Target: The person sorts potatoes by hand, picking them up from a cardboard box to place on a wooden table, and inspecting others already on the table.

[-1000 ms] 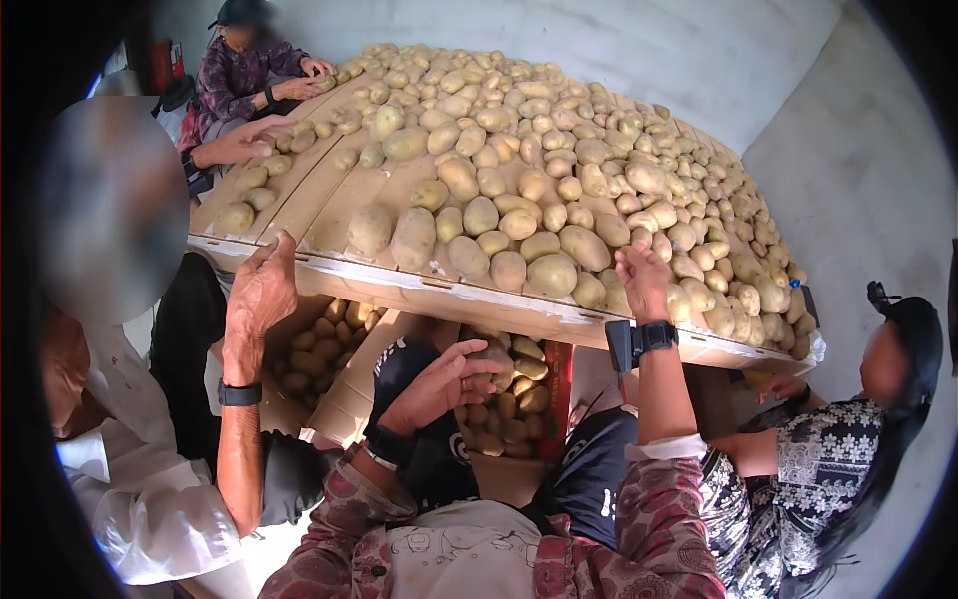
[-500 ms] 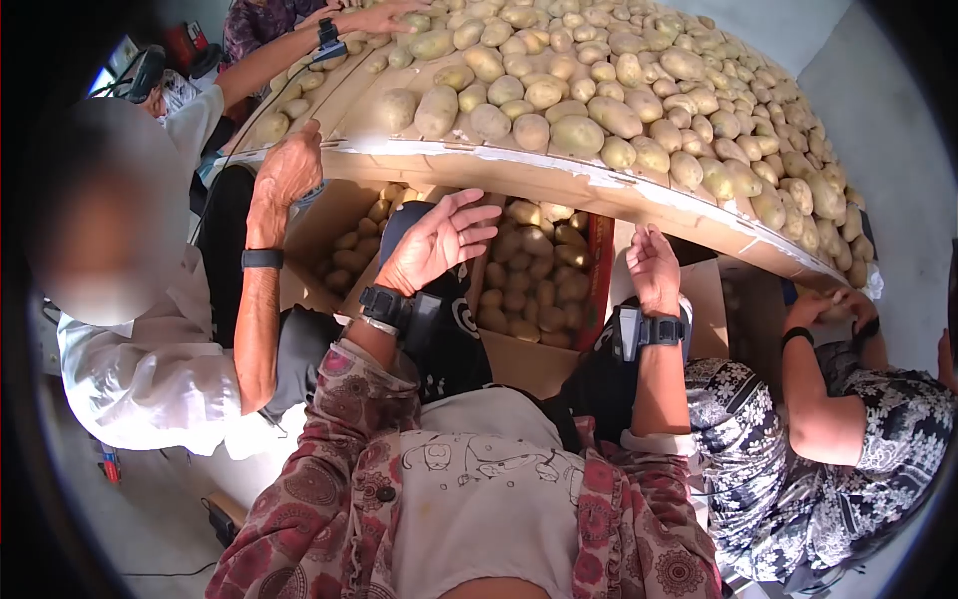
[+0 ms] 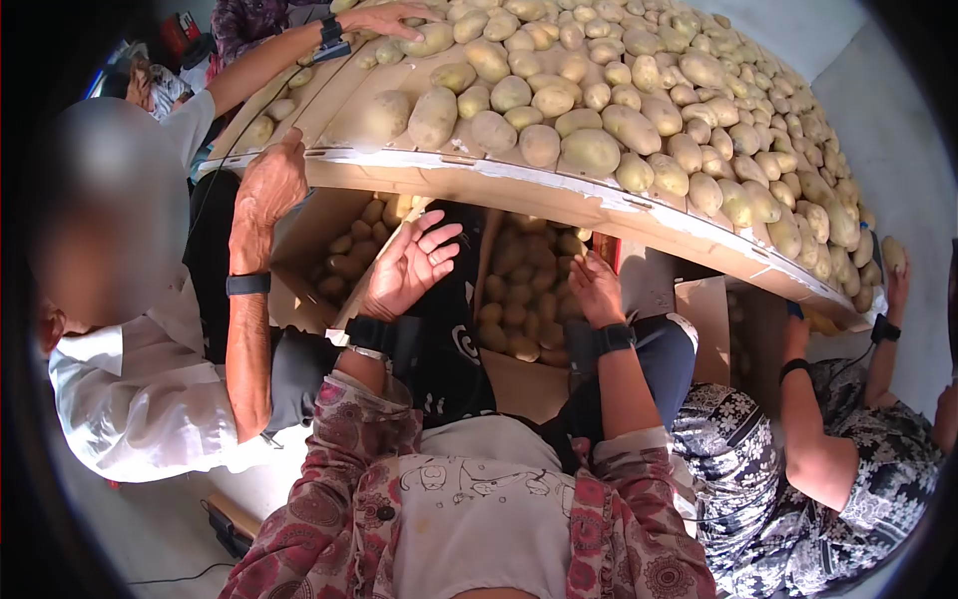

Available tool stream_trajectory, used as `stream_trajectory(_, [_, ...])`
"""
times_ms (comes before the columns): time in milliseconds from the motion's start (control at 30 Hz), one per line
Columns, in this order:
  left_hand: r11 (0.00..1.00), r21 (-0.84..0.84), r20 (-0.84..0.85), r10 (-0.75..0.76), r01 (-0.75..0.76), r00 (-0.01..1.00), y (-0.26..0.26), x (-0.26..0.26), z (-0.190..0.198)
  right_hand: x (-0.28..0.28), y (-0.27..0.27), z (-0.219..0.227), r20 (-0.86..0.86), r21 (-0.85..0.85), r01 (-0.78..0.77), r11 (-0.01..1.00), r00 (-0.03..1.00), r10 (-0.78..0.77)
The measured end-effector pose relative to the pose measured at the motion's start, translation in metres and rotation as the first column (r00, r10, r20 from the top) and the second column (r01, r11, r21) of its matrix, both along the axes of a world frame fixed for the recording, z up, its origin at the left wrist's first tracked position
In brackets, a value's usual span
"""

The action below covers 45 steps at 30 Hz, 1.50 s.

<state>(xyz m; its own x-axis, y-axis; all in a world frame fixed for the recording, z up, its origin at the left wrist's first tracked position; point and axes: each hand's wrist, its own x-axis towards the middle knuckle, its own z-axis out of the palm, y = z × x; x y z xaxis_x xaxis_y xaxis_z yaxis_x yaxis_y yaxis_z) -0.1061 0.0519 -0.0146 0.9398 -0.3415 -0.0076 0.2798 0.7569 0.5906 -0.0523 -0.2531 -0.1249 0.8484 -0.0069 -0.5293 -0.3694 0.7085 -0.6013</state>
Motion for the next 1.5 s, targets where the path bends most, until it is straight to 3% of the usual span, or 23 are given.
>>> stream_trajectory(33, [0.999,-0.037,-0.061,-0.041,0.039,0.997,0.001,-0.003,-0.014,0.001,0.007,-0.004,-0.002,-0.116,-0.1,0.988,0.995,0.1])
stream_trajectory(67, [0.999,0.039,-0.15,-0.006,0.012,0.989,-0.01,-0.008,-0.005,0.018,-0.003,-0.058,0.184,-0.09,-0.349,0.933,0.914,0.36])
stream_trajectory(100, [0.989,0.087,-0.102,-0.109,0.118,0.989,-0.006,-0.004,-0.008,0.033,0.005,-0.068,0.18,-0.09,-0.348,0.933,0.916,0.359])
stream_trajectory(133, [0.977,0.162,-0.081,-0.128,0.14,0.988,-0.003,0.0,-0.013,0.045,0.016,-0.08,0.052,-0.838,-0.331,0.433,0.742,0.668])
stream_trajectory(167, [0.959,0.237,-0.069,-0.14,0.153,0.988,0.0,-0.001,-0.017,0.052,0.023,-0.092,-0.125,-0.978,-0.209,0.003,0.597,0.792])
stream_trajectory(200, [0.96,0.241,-0.083,-0.122,0.139,0.989,0.008,-0.003,-0.017,0.059,0.03,-0.102,-0.311,-0.922,0.047,-0.385,0.502,0.807])
stream_trajectory(300, [0.991,0.093,-0.121,-0.086,0.097,0.989,0.033,0.001,-0.013,0.085,0.055,-0.137,-0.043,-0.906,0.32,-0.277,0.582,0.812])
stream_trajectory(433, [0.995,0.099,-0.156,-0.006,0.022,0.988,0.038,0.009,-0.02,0.091,0.064,-0.132,-0.136,-0.975,0.052,-0.217,0.633,0.762])
stream_trajectory(500, [0.998,0.037,-0.162,-0.04,0.047,0.986,0.035,0.011,-0.019,0.104,0.06,-0.172,-0.498,-0.811,0.085,-0.579,0.418,0.76])
stream_trajectory(533, [0.994,0.094,-0.165,-0.044,0.06,0.985,0.034,0.011,-0.019,0.108,0.058,-0.191,-0.502,-0.808,0.082,-0.583,0.421,0.755])
stream_trajectory(633, [0.994,0.093,-0.149,-0.051,0.065,0.987,0.036,0.012,-0.015,0.115,0.062,-0.196,-0.408,-0.893,-0.028,-0.45,0.471,0.782])
stream_trajectory(700, [0.996,0.075,-0.16,-0.036,0.048,0.986,0.037,0.01,-0.014,0.107,0.062,-0.143,-0.533,-0.84,-0.151,-0.521,0.404,0.743])
stream_trajectory(800, [0.993,0.1,-0.152,-0.046,0.062,0.987,0.038,0.008,-0.015,0.089,0.056,-0.139,-0.544,-0.838,-0.287,-0.464,0.364,0.756])
stream_trajectory(933, [0.993,0.113,-0.127,-0.024,0.039,0.992,0.033,0.004,-0.02,0.035,0.048,-0.041,-0.441,-0.883,-0.302,-0.359,0.276,0.854])
stream_trajectory(1000, [0.969,0.246,-0.148,0.027,0.011,0.989,0.028,0.006,-0.034,0.003,0.045,0.0,-0.073,-0.777,-0.554,0.3,0.552,0.831])
stream_trajectory(1033, [0.926,0.378,-0.189,0.085,-0.007,0.978,0.021,0.0,-0.031,-0.011,0.045,0.017,-0.071,-0.781,-0.55,0.296,0.549,0.833])
stream_trajectory(1100, [0.843,0.527,-0.235,0.02,0.11,0.972,-0.006,-0.008,-0.02,-0.025,0.047,0.052,0.303,-0.29,-0.62,0.729,0.663,0.685])
stream_trajectory(1133, [0.851,0.508,-0.238,-0.009,0.133,0.971,-0.026,-0.015,-0.012,-0.033,0.049,0.069,0.321,-0.304,-0.609,0.733,0.659,0.681])
stream_trajectory(1167, [0.861,0.485,-0.241,-0.037,0.153,0.97,-0.045,-0.021,-0.006,-0.042,0.048,0.085,0.421,-0.034,-0.59,0.807,0.724,0.547])
stream_trajectory(1233, [0.894,0.385,-0.27,-0.127,0.228,0.955,-0.067,-0.031,-0.002,-0.054,0.049,0.114,0.403,0.481,-0.458,0.748,0.873,0.275])
stream_trajectory(1300, [0.906,0.288,-0.305,-0.22,0.31,0.927,-0.083,-0.038,0.007,-0.057,0.052,0.11,0.286,0.546,-0.287,0.787,0.947,0.147])
stream_trajectory(1433, [0.906,0.243,-0.242,-0.29,0.347,0.926,-0.09,-0.04,0.025,-0.07,0.053,0.125,0.305,0.434,-0.228,0.872,0.948,0.096])
stream_trajectory(1500, [0.907,0.226,-0.219,-0.308,0.355,0.926,-0.085,-0.04,0.028,-0.073,0.053,0.129,0.522,0.194,-0.298,0.935,0.838,0.159])
